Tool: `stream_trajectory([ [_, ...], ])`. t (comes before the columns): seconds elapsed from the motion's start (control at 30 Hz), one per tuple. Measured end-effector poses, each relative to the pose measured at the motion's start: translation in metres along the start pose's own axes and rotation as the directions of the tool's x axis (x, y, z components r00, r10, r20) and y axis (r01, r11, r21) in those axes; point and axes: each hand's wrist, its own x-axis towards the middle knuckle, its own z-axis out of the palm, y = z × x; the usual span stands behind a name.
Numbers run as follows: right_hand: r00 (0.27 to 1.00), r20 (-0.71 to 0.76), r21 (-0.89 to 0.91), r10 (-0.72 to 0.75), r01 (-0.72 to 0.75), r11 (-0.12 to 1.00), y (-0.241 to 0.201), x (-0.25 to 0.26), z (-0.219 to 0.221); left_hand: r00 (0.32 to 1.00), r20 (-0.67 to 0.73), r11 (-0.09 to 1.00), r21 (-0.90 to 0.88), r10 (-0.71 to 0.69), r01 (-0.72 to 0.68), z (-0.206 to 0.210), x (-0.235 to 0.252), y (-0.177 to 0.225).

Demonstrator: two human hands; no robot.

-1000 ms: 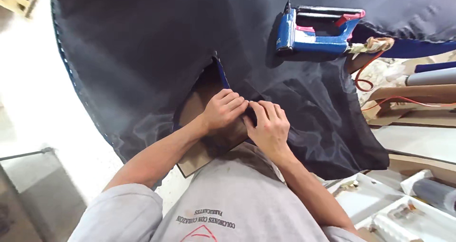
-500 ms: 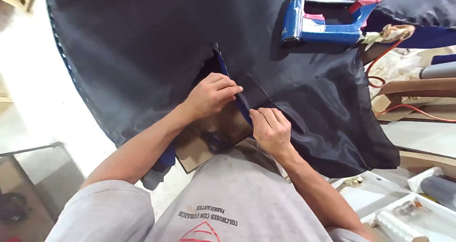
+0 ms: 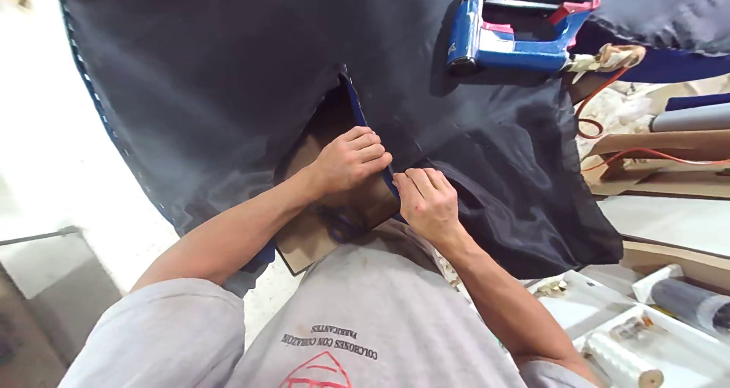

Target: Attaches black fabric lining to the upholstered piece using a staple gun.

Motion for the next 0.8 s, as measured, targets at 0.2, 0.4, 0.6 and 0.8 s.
stream_trajectory([
  [0.2, 0.998, 0.041, -0.011, -0.052, 0.052, 0.999, 0.002, 0.002, -0.002, 0.97, 0.141, 0.974, -0.08, -0.198, 0.211, -0.017, 0.01, 0.015],
  [0.4, 0.984, 0.144, 0.003, -0.105, 0.106, 0.994, 0.004, 0.008, -0.009, 0.905, 0.117, 0.908, -0.048, -0.408, 0.416, 0.004, -0.008, 0.046],
  [0.6, 0.948, 0.314, -0.073, 0.045, -0.024, 0.997, 0.082, 0.076, -0.077, 0.829, 0.029, 0.829, -0.002, -0.558, 0.559, 0.035, -0.024, 0.071],
  [0.8, 0.765, 0.637, -0.155, 0.09, 0.012, 0.988, 0.235, 0.147, -0.08, 0.728, -0.098, 0.73, 0.018, -0.678, 0.683, 0.058, -0.023, 0.097],
])
